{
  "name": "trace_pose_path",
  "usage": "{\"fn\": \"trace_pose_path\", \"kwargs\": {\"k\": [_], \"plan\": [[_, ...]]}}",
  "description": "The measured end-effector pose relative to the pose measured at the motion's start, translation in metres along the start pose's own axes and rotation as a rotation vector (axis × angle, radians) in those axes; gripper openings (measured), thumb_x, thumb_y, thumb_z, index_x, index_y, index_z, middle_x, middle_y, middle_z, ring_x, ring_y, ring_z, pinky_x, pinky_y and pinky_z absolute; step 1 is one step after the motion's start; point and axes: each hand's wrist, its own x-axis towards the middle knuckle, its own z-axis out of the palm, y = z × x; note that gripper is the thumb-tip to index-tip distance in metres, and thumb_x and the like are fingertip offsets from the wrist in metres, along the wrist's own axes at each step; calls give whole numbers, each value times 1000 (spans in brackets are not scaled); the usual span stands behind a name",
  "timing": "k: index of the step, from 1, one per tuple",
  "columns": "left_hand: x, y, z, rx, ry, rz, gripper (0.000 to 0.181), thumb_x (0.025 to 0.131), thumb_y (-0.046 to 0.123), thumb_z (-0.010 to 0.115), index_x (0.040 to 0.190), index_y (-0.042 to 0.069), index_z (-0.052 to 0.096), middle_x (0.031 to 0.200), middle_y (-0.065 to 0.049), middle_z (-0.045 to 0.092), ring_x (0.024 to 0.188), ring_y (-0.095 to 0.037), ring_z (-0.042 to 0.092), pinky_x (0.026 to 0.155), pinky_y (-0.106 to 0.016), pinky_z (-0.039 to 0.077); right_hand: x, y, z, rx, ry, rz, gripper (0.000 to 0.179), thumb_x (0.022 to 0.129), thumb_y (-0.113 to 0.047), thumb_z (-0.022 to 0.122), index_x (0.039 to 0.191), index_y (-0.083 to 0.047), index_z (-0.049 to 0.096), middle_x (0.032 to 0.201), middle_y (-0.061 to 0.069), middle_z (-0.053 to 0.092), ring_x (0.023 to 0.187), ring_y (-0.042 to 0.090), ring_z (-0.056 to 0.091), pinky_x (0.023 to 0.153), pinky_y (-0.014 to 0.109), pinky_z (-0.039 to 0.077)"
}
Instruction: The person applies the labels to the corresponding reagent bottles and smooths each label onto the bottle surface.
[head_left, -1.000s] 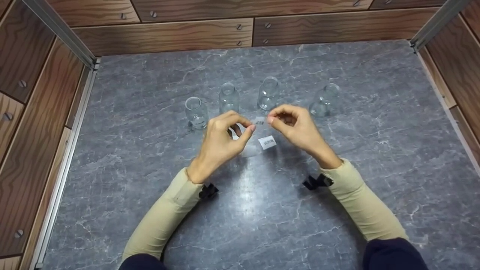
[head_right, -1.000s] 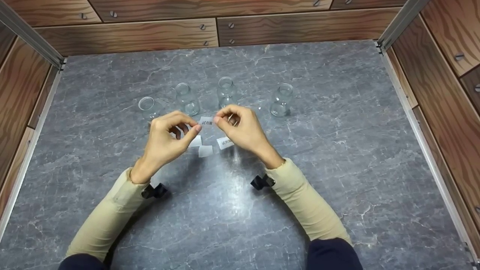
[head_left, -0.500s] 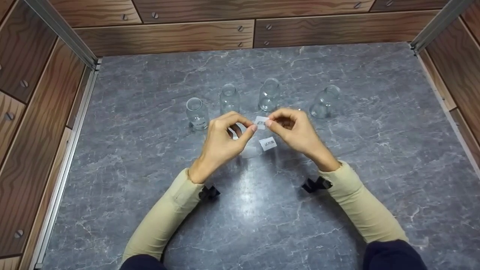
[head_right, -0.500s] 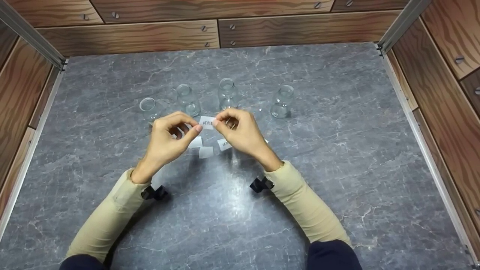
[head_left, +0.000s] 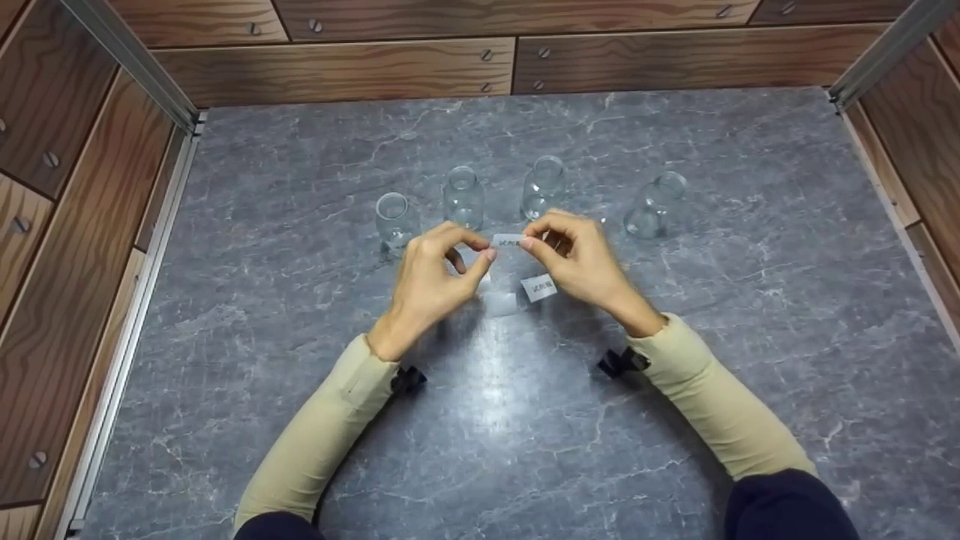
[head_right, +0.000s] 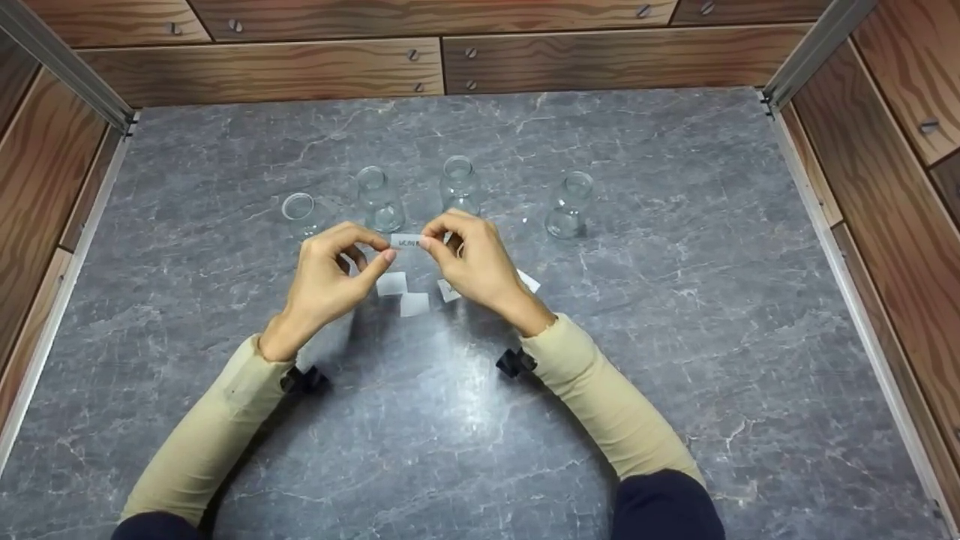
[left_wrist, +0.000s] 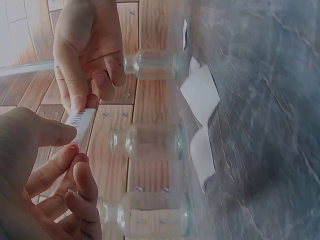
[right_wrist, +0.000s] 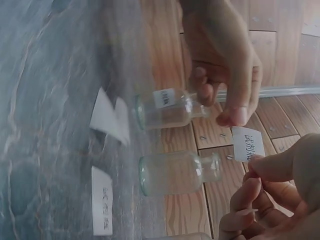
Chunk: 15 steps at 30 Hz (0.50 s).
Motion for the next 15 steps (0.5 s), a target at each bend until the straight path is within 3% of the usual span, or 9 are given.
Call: {"fn": "trace_pose_path", "kwargs": {"k": [5, 15], "plan": [[1, -5, -2, 9, -4, 0, 9, 95, 14, 79, 101, 9, 82, 96, -4, 78, 63, -10, 63, 58, -24, 54, 7, 3, 2, -117, -39, -19, 8, 100, -10, 75, 100, -3, 79, 86, 8, 68, 66, 14, 56, 60, 20, 47], [6, -18, 0, 51, 0, -56, 10, 95, 17, 80, 100, 8, 82, 96, -5, 79, 62, -13, 66, 58, -25, 54, 24, 9, 8, -188, -102, 5, 8, 100, -9, 74, 102, -3, 78, 91, 10, 71, 74, 20, 61, 64, 22, 50]]}}
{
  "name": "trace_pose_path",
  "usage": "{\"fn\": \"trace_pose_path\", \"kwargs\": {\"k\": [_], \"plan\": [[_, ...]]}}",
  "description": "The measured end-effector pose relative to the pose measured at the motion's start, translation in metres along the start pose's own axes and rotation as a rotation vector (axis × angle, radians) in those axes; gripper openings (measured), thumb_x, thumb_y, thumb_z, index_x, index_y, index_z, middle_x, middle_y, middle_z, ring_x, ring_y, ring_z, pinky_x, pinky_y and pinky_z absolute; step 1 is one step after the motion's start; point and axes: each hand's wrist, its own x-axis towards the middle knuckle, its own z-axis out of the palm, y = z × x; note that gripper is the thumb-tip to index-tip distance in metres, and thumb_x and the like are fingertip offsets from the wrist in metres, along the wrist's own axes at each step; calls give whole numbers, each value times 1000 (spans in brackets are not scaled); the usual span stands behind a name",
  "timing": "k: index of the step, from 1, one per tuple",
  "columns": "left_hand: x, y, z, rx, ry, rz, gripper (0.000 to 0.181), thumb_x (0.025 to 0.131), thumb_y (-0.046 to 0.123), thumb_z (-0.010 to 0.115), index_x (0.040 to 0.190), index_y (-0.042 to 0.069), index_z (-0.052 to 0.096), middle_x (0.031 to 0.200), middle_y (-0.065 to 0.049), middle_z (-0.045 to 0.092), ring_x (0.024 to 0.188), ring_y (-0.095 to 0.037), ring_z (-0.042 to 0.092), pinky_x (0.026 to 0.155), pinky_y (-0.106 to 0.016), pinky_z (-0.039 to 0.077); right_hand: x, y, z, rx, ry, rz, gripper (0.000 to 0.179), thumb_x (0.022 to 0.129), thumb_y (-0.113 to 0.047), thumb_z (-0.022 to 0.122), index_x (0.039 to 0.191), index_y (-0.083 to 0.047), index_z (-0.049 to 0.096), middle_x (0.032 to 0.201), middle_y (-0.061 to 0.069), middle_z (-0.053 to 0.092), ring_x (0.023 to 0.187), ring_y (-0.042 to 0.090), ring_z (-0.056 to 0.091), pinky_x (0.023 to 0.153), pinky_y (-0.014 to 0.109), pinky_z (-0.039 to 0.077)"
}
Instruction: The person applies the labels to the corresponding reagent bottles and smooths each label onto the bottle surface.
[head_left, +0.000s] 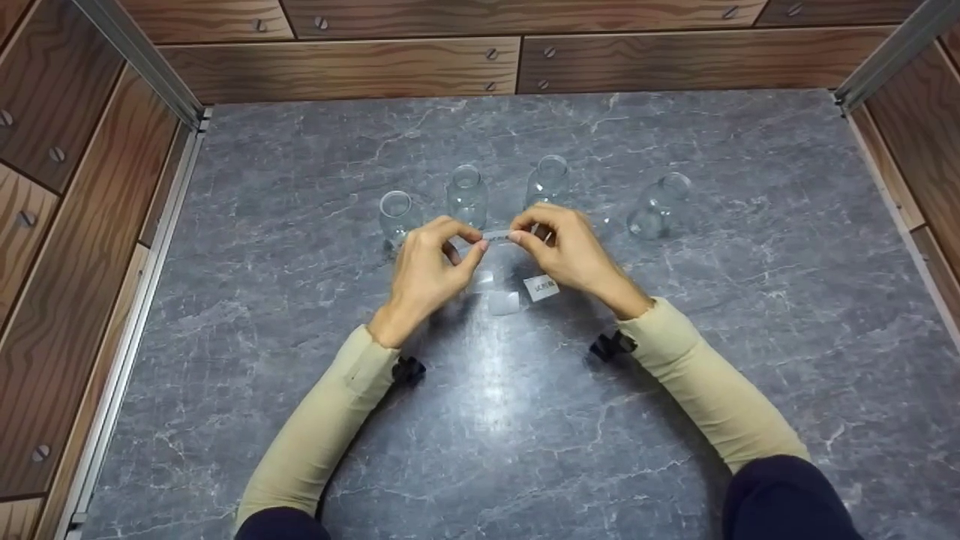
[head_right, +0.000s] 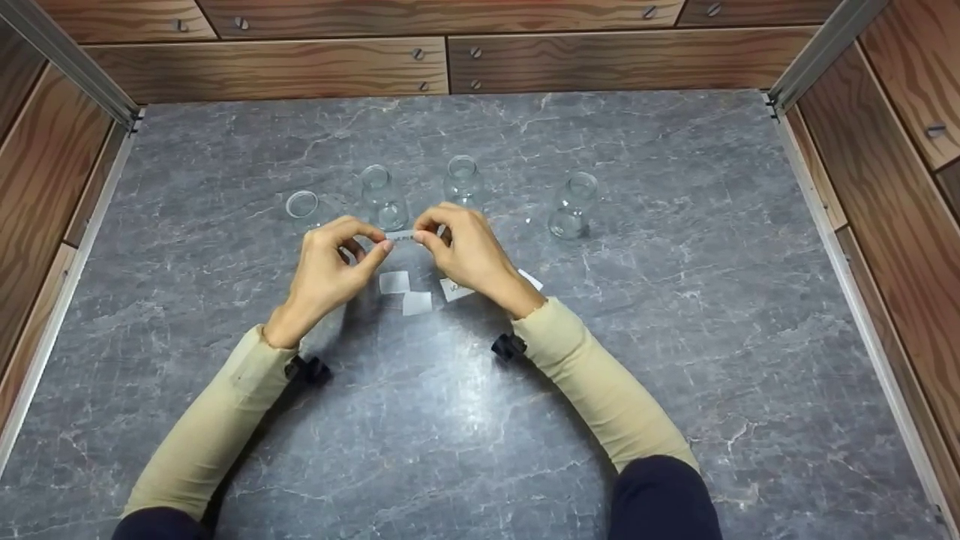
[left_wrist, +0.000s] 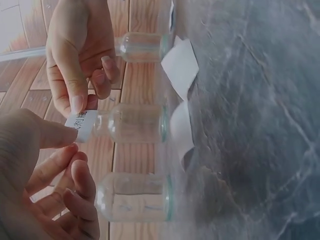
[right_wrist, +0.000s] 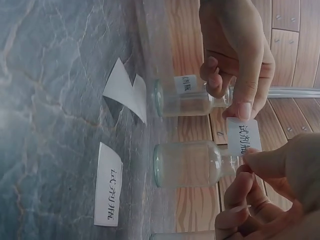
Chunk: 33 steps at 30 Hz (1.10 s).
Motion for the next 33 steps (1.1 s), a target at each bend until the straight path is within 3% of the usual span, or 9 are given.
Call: {"fn": "trace_pose_path", "kwargs": {"k": [8, 15, 20, 25, 33], "plan": [[7, -12, 5, 9, 28, -50, 9, 95, 13, 78, 97, 6, 83, 93, -7, 80, 60, -13, 67, 56, -24, 56, 17, 6, 10, -46, -9, 5, 10, 99, -9, 75, 103, 0, 79, 95, 15, 76, 78, 29, 70, 68, 25, 55], [14, -16, 8, 65, 86, -89, 10, 94, 12, 77, 96, 5, 85, 94, -9, 82, 55, -11, 68, 52, -24, 56, 32, 7, 19, -82, 15, 14, 11, 96, -7, 77, 101, 1, 81, 94, 16, 80, 74, 27, 73, 67, 28, 58], [19, -16, 9, 95, 104, -153, 10, 94, 11, 78, 98, 5, 85, 96, -12, 83, 54, -12, 69, 50, -25, 56, 38, 5, 25, -95, 21, 75, 11, 96, -9, 78, 103, 0, 82, 94, 15, 81, 74, 25, 73, 66, 27, 59], [20, -17, 10, 132, 109, -201, 10, 94, 14, 79, 98, 9, 86, 94, -10, 83, 58, -11, 73, 56, -27, 60, 43, 5, 30, -98, 17, 116, 11, 97, -9, 77, 104, -2, 82, 95, 14, 81, 74, 24, 74, 63, 23, 58], [21, -17, 11, 153, 104, -221, 11, 94, 17, 80, 98, 10, 87, 94, -8, 83, 74, -19, 79, 70, -33, 64, 47, 7, 34, -122, 53, 124, 11, 96, -9, 78, 103, -4, 84, 97, 12, 82, 76, 25, 76, 67, 30, 62]]}}
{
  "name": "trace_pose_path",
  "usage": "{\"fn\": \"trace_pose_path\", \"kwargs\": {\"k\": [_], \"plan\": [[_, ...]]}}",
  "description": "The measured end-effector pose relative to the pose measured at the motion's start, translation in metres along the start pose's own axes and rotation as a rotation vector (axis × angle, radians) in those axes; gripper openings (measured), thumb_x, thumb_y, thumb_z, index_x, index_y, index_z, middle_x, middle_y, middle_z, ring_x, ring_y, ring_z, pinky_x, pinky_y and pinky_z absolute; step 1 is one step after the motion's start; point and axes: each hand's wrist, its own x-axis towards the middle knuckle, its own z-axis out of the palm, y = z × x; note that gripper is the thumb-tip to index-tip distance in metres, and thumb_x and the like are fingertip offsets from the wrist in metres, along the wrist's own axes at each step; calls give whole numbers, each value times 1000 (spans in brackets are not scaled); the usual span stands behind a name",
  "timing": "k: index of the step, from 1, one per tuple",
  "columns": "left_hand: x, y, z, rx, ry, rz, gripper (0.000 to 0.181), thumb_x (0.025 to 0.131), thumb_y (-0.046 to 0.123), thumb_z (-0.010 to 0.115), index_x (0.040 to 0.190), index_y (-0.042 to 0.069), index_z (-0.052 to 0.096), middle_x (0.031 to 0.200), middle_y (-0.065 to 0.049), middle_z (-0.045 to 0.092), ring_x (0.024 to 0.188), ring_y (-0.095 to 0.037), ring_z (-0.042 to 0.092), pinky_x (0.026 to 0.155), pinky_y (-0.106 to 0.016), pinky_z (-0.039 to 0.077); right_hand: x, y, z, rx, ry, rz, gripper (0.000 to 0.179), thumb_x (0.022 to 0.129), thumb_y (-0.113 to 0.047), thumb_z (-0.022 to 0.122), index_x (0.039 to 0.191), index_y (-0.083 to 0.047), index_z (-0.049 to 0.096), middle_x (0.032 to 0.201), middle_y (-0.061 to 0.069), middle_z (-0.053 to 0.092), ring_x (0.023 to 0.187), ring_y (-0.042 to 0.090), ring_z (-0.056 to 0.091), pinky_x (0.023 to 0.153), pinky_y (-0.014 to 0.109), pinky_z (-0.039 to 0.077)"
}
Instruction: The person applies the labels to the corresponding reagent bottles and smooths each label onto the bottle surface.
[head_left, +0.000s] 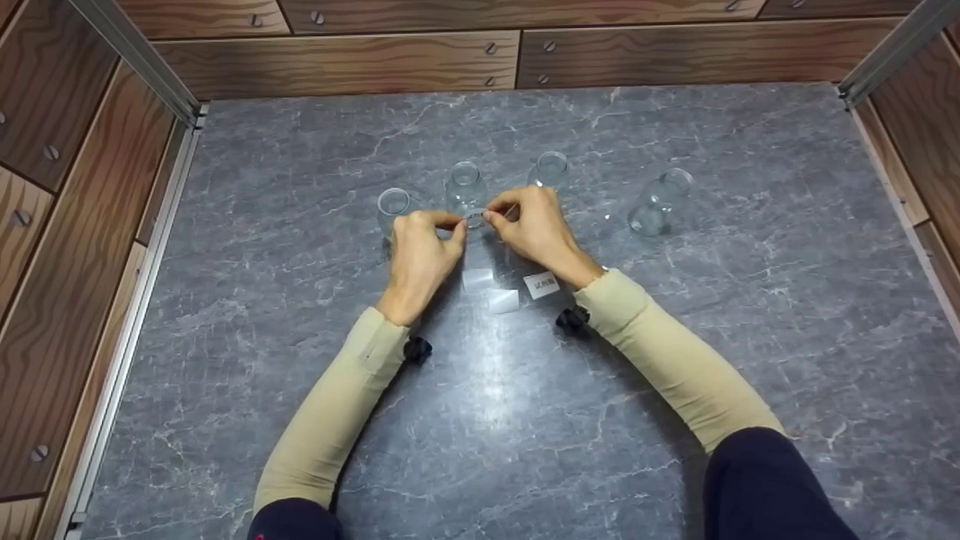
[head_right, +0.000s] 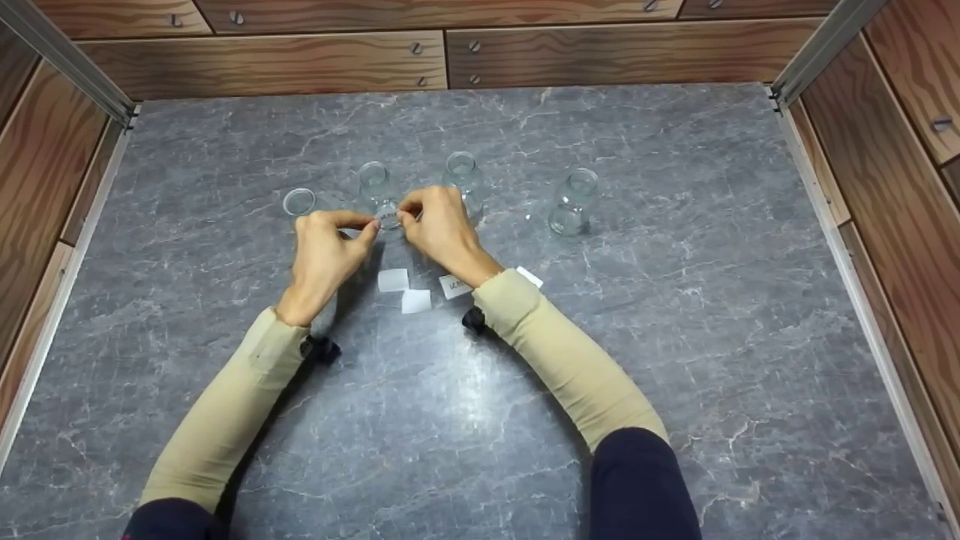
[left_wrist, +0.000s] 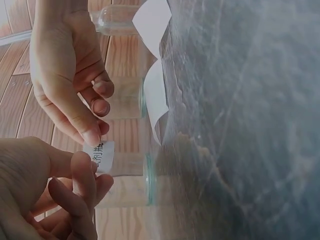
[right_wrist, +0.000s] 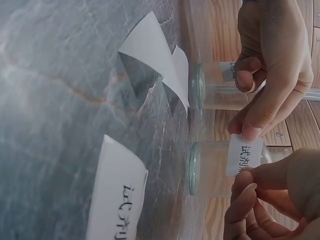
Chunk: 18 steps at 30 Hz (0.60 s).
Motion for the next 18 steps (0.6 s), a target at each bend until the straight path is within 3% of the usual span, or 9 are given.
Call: {"fn": "trace_pose_path", "kwargs": {"k": [10, 18], "plan": [[3, -1, 2, 29, 2, 4, 11, 94, 17, 79, 99, 9, 86, 94, -8, 83, 81, -22, 81, 73, -35, 65, 3, 0, 1, -4, 11, 6, 11, 95, -8, 78, 103, -4, 84, 97, 13, 82, 76, 25, 76, 66, 30, 62], [6, -4, 3, 26, 13, 18, 11, 94, 15, 79, 98, 9, 87, 92, -7, 83, 78, -20, 80, 71, -33, 64, 5, 2, 2, 4, 22, -10, 10, 95, -6, 77, 102, -3, 84, 96, 14, 82, 76, 27, 77, 66, 32, 63]]}}
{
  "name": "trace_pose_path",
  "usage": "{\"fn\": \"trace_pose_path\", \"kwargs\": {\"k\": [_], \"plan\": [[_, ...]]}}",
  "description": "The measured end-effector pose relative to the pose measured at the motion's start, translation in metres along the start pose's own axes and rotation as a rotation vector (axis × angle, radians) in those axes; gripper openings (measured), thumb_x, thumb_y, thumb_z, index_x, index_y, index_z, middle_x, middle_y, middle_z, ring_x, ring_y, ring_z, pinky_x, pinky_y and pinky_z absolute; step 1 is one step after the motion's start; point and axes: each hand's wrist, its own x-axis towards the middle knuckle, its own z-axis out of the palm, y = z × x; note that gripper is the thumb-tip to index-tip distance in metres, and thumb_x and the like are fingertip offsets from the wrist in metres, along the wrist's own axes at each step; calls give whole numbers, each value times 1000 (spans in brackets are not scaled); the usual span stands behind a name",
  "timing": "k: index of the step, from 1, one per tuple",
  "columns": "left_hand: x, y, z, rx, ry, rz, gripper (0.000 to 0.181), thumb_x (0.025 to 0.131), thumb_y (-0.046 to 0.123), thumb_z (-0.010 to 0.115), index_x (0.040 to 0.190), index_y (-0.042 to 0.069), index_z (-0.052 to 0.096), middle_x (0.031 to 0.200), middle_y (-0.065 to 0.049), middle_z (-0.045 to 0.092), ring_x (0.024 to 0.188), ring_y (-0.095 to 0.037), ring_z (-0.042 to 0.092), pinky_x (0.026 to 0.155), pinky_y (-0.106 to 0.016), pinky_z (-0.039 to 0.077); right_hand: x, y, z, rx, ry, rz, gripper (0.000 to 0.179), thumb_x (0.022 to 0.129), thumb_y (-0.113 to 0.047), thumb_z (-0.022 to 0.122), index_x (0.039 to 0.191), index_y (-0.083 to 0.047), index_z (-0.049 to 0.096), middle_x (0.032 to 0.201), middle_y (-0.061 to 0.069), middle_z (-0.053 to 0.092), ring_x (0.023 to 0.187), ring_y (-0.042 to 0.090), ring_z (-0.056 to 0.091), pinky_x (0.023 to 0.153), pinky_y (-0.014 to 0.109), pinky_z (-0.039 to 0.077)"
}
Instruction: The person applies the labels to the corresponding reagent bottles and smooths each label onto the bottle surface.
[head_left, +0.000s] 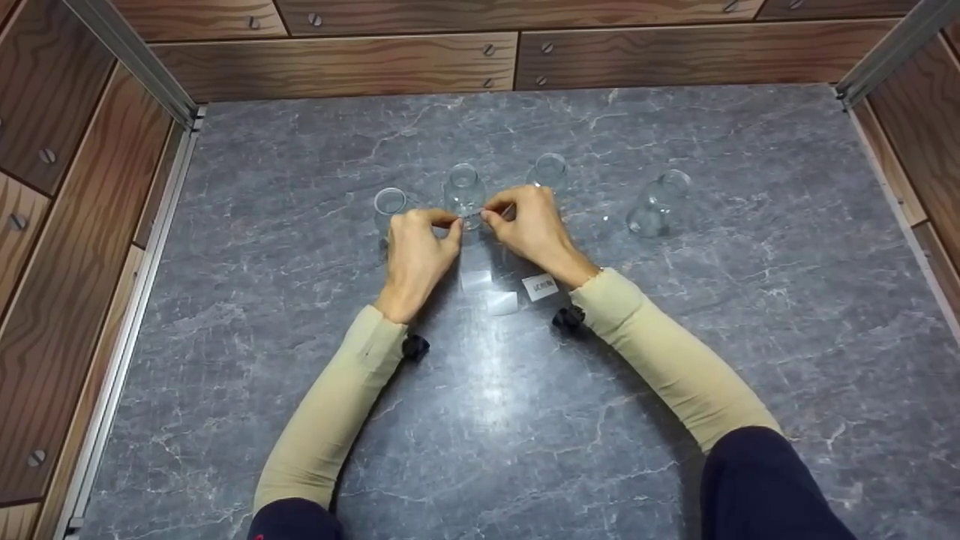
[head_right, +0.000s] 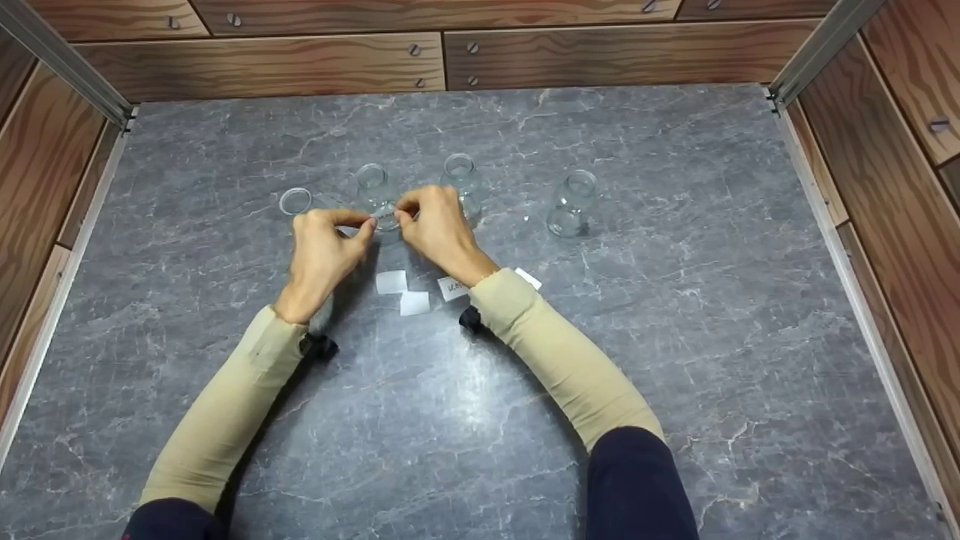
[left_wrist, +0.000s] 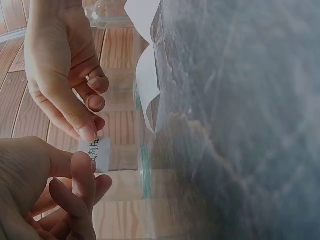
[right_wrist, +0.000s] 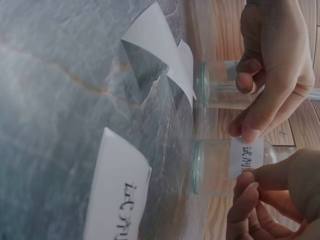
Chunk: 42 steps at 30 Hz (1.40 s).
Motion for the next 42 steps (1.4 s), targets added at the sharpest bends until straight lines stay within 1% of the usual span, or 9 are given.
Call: {"fn": "trace_pose_path", "kwargs": {"k": [6, 13, 16, 18, 22, 26, 30, 36, 42], "plan": [[-2, 4, -2, 32, -27, -27, 17, 94, 17, 79, 104, 5, 84, 97, -10, 83, 88, -26, 81, 77, -37, 65, 1, 0, 0, 6, 2, -15, 11, 95, -6, 77, 103, -1, 83, 97, 15, 82, 75, 26, 76, 66, 34, 63], [-8, 7, 2, 117, -89, -42, 54, 93, 20, 83, 132, -12, 63, 113, -29, 76, 100, -42, 78, 85, -46, 66, 0, 1, 1, -16, 3, -30, 10, 96, -7, 77, 103, -2, 83, 98, 14, 82, 76, 25, 76, 65, 33, 63], [-6, 6, 6, 72, -113, -21, 70, 96, 18, 81, 147, -16, 47, 133, -35, 67, 120, -46, 70, 101, -46, 61, 0, 3, 2, -18, 6, -42, 10, 96, -6, 77, 102, -2, 83, 99, 15, 81, 77, 26, 76, 68, 35, 64], [-4, 4, 9, 26, -122, -11, 78, 98, 17, 78, 155, -17, 36, 149, -37, 54, 138, -48, 58, 115, -47, 52, 0, 4, 2, -14, 15, -56, 10, 95, -5, 77, 102, -1, 83, 99, 17, 80, 80, 28, 77, 72, 37, 65], [2, -3, 13, -73, -132, 6, 81, 102, 16, 74, 160, -16, 28, 163, -35, 39, 152, -46, 42, 128, -46, 37, 0, 6, 2, 10, 33, -89, 10, 95, -3, 77, 102, 3, 82, 112, 21, 79, 91, 33, 80, 82, 39, 67], [5, -6, 15, -135, -131, 6, 78, 102, 18, 73, 160, -14, 31, 158, -33, 47, 146, -42, 52, 119, -43, 48, 1, 6, 1, 21, 26, -93, 10, 96, -2, 76, 102, 3, 82, 125, 21, 76, 101, 34, 80, 88, 39, 66], [7, -5, 16, -180, -127, -23, 70, 102, 15, 73, 157, -11, 39, 148, -32, 59, 135, -40, 63, 104, -37, 60, 2, 6, 0, 7, 8, -84, 10, 96, -3, 76, 103, 1, 82, 126, 19, 76, 107, 33, 79, 94, 38, 64], [7, -4, 13, -149, -141, -36, 51, 102, 16, 74, 146, -1, 56, 133, -26, 71, 126, -37, 70, 105, -41, 59, 2, 7, -4, -13, -22, -90, 11, 96, -3, 76, 105, 1, 82, 126, 18, 76, 107, 34, 78, 94, 40, 64], [7, -6, 9, -95, -177, -6, 53, 103, 15, 70, 150, -2, 52, 131, -27, 72, 122, -39, 71, 103, -44, 60, 2, 7, -6, -17, -39, -78, 13, 96, -3, 76, 107, 1, 81, 127, 19, 75, 112, 36, 77, 98, 41, 63]]}}
